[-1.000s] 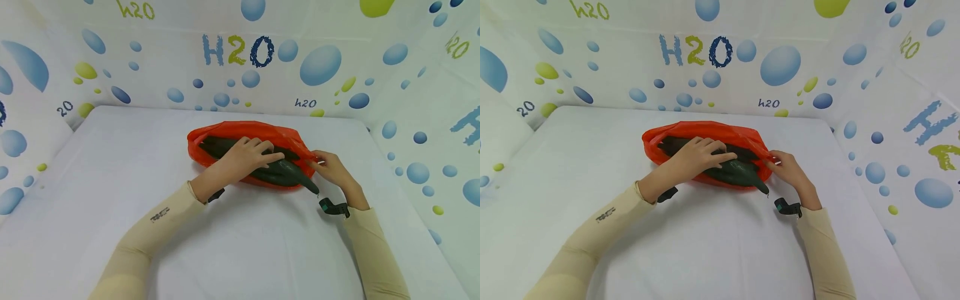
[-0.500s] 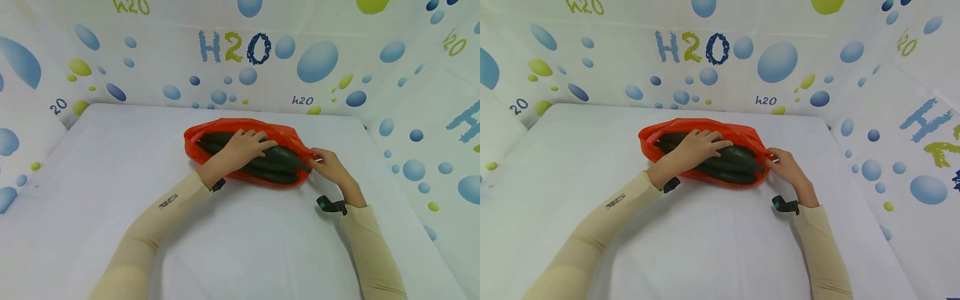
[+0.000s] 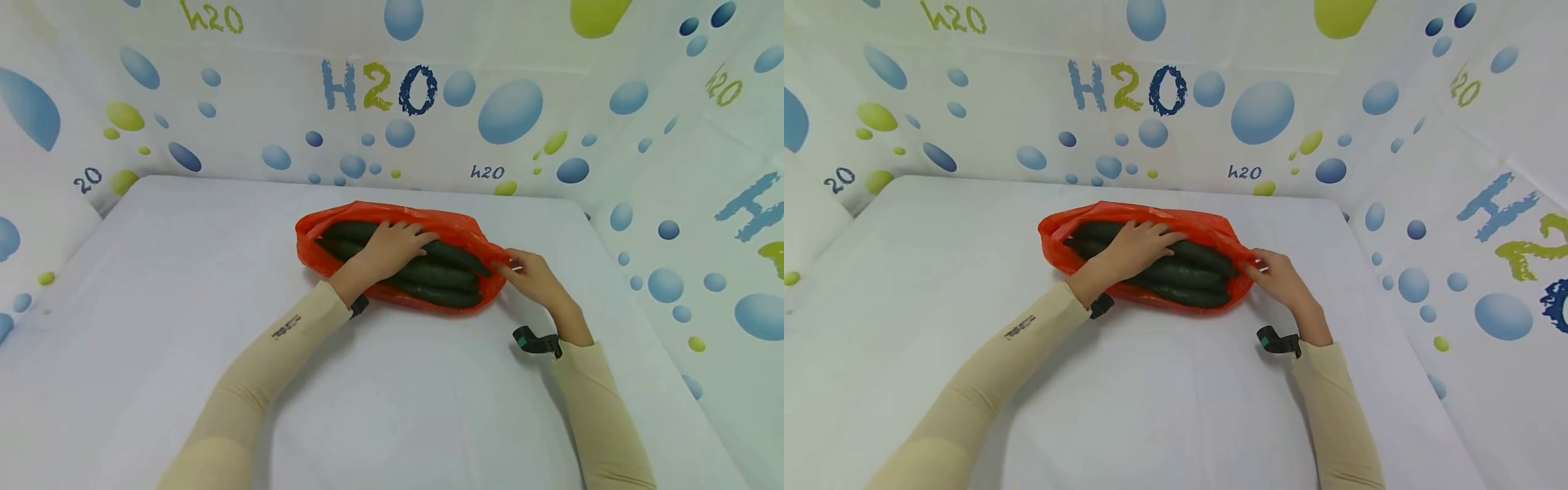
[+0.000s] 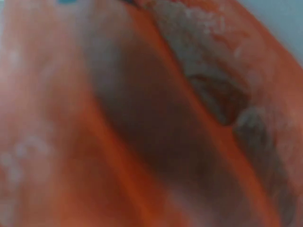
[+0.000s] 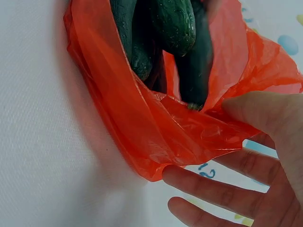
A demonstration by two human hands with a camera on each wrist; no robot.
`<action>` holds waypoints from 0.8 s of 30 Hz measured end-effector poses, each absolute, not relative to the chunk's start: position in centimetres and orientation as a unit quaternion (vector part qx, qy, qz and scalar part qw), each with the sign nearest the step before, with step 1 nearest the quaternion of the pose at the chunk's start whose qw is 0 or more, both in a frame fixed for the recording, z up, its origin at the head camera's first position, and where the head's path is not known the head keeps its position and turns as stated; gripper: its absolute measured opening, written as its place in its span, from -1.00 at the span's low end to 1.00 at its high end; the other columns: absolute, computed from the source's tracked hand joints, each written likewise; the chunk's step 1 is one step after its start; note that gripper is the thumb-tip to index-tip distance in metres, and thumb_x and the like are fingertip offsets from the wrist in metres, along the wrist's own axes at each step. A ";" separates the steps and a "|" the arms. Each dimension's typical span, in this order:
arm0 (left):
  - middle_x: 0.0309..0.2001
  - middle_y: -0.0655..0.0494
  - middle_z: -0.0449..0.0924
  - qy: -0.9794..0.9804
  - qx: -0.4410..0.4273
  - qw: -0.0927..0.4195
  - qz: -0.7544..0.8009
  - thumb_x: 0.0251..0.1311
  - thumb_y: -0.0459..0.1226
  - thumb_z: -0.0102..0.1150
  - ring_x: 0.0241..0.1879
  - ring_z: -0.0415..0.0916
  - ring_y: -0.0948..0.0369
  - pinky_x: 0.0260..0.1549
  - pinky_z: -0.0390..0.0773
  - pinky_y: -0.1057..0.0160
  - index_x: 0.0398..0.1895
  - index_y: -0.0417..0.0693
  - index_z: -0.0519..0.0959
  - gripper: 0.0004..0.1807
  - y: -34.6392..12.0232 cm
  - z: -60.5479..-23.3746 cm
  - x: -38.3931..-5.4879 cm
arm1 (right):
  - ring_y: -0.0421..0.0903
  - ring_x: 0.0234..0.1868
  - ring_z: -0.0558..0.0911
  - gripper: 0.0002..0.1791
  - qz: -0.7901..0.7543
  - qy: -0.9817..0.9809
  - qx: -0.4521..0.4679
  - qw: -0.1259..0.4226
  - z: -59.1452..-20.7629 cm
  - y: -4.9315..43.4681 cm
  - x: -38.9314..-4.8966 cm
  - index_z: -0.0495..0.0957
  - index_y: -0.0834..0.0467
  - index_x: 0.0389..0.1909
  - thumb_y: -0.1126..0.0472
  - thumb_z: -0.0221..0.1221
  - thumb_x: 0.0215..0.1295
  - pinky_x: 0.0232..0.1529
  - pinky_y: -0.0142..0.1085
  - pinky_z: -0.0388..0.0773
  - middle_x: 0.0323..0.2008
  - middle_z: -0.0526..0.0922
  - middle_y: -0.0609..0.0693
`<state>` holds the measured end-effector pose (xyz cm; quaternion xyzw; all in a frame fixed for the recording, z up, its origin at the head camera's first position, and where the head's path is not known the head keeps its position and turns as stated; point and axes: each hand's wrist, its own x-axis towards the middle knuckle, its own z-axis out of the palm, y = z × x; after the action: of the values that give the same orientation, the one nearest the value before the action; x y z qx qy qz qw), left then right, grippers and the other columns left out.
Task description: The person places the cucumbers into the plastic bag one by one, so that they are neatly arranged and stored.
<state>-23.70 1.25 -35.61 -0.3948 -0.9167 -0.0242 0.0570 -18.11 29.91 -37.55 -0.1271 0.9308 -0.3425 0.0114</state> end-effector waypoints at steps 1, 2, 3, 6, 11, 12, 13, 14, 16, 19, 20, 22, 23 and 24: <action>0.27 0.06 0.44 -0.919 -0.391 0.054 -0.028 0.40 -0.07 0.05 0.21 0.44 0.03 0.14 0.44 -0.06 0.40 0.18 0.35 -0.49 1.3 -35.8 -23.8 | 0.25 -0.01 0.58 -0.64 -0.341 0.931 -0.128 0.011 -37.6 29.9 -18.1 0.48 0.38 0.15 0.24 0.05 0.46 0.01 0.10 0.57 0.05 0.58 0.34; 0.28 0.05 0.44 -0.920 -0.387 0.049 -0.030 0.40 -0.08 0.04 0.21 0.44 0.03 0.14 0.44 -0.06 0.40 0.18 0.35 -0.49 1.3 -35.9 -23.9 | 0.25 -0.01 0.58 -0.63 -0.340 0.932 -0.128 0.012 -37.6 29.9 -18.1 0.47 0.39 0.15 0.25 0.05 0.46 0.00 0.11 0.57 0.05 0.58 0.35; 0.28 0.05 0.44 -0.922 -0.383 0.044 -0.033 0.40 -0.08 0.05 0.21 0.44 0.03 0.15 0.44 -0.06 0.40 0.18 0.35 -0.49 1.4 -36.0 -24.0 | 0.25 -0.01 0.58 -0.63 -0.339 0.932 -0.131 0.012 -37.6 29.9 -18.1 0.47 0.39 0.15 0.25 0.06 0.45 0.01 0.11 0.57 0.04 0.58 0.35; 0.28 0.04 0.44 -0.924 -0.378 0.030 -0.037 0.41 -0.10 0.04 0.21 0.45 0.02 0.17 0.42 -0.06 0.40 0.17 0.36 -0.50 1.4 -36.2 -24.3 | 0.25 -0.01 0.58 -0.64 -0.338 0.931 -0.139 0.010 -37.7 29.9 -18.3 0.48 0.39 0.14 0.26 0.07 0.45 0.01 0.11 0.56 0.04 0.59 0.35; 0.29 0.04 0.43 -0.922 -0.385 0.023 -0.039 0.44 -0.12 0.00 0.26 0.40 0.05 0.27 0.33 -0.05 0.40 0.16 0.35 -0.52 1.1 -36.2 -24.4 | 0.26 -0.03 0.60 -0.65 -0.336 0.930 -0.148 0.004 -37.6 29.8 -18.6 0.50 0.39 0.12 0.26 0.08 0.44 0.01 0.12 0.56 0.01 0.60 0.34; 0.29 0.05 0.43 -0.921 -0.387 0.023 -0.041 0.45 -0.13 -0.01 0.26 0.39 0.05 0.28 0.31 -0.05 0.40 0.16 0.35 -0.52 1.0 -36.2 -24.4 | 0.26 -0.03 0.60 -0.65 -0.336 0.930 -0.149 0.004 -37.6 29.8 -18.6 0.50 0.39 0.11 0.26 0.08 0.44 0.00 0.12 0.56 0.01 0.60 0.34; 0.29 0.05 0.44 -0.920 -0.388 0.025 -0.041 0.46 -0.13 -0.02 0.27 0.39 0.05 0.28 0.30 -0.05 0.41 0.16 0.35 -0.53 0.9 -36.3 -24.4 | 0.26 -0.04 0.60 -0.66 -0.337 0.929 -0.151 0.004 -37.6 29.8 -18.6 0.50 0.40 0.11 0.27 0.08 0.43 0.00 0.12 0.57 0.00 0.61 0.34; 0.28 0.05 0.44 -0.920 -0.389 0.025 -0.043 0.46 -0.14 -0.03 0.27 0.38 0.05 0.29 0.30 -0.05 0.41 0.16 0.35 -0.53 0.8 -36.3 -24.4 | 0.27 -0.04 0.60 -0.66 -0.337 0.929 -0.153 0.003 -37.6 29.8 -18.6 0.50 0.40 0.10 0.27 0.09 0.43 0.00 0.12 0.57 0.00 0.61 0.34; 0.28 0.05 0.44 -0.919 -0.390 0.024 -0.049 0.47 -0.15 -0.04 0.29 0.35 0.03 0.29 0.28 -0.05 0.41 0.15 0.35 -0.53 0.8 -36.3 -24.4 | 0.27 -0.05 0.61 -0.66 -0.336 0.929 -0.153 0.001 -37.6 29.9 -18.6 0.51 0.40 0.10 0.28 0.10 0.42 -0.01 0.11 0.57 -0.01 0.61 0.34; 0.28 0.03 0.43 -0.919 -0.389 0.022 -0.063 0.46 -0.16 -0.03 0.30 0.31 0.01 0.31 0.26 -0.07 0.40 0.14 0.36 -0.54 0.7 -36.4 -24.3 | 0.26 -0.05 0.61 -0.66 -0.337 0.929 -0.150 0.001 -37.5 30.0 -18.4 0.50 0.40 0.10 0.27 0.10 0.43 -0.02 0.11 0.58 -0.01 0.61 0.34; 0.28 0.03 0.42 -0.918 -0.389 0.023 -0.067 0.46 -0.17 -0.02 0.30 0.30 0.01 0.31 0.26 -0.06 0.40 0.13 0.36 -0.54 0.6 -36.4 -24.3 | 0.26 -0.05 0.61 -0.66 -0.338 0.929 -0.149 0.001 -37.5 30.1 -18.3 0.50 0.40 0.10 0.27 0.10 0.42 -0.02 0.11 0.58 0.00 0.61 0.34; 0.27 0.02 0.43 -0.916 -0.391 0.030 -0.079 0.45 -0.20 -0.01 0.30 0.31 0.02 0.32 0.26 -0.04 0.38 0.11 0.38 -0.55 0.4 -36.4 -24.2 | 0.25 -0.05 0.60 -0.65 -0.338 0.929 -0.149 0.000 -37.5 30.3 -18.2 0.50 0.40 0.11 0.27 0.09 0.43 -0.02 0.11 0.58 0.00 0.61 0.34; 0.26 0.02 0.43 -0.915 -0.392 0.036 -0.087 0.45 -0.21 0.00 0.29 0.31 0.03 0.32 0.26 -0.03 0.37 0.10 0.39 -0.56 0.2 -36.3 -24.2 | 0.25 -0.04 0.60 -0.65 -0.338 0.929 -0.151 0.001 -37.6 30.3 -18.2 0.50 0.40 0.11 0.27 0.10 0.43 -0.01 0.10 0.58 0.00 0.61 0.33; 0.24 0.02 0.45 -0.913 -0.393 0.045 -0.095 0.45 -0.22 0.00 0.28 0.33 0.04 0.32 0.27 -0.01 0.36 0.09 0.41 -0.57 0.0 -36.3 -24.1 | 0.24 -0.04 0.60 -0.65 -0.338 0.929 -0.153 0.000 -37.6 30.4 -18.1 0.50 0.40 0.11 0.26 0.10 0.42 0.00 0.10 0.57 -0.01 0.61 0.33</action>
<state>-24.07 -0.02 -36.30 -0.3932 -0.9134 -0.0954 0.0451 -18.15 30.43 -37.55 -0.1528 0.9287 -0.3379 0.0004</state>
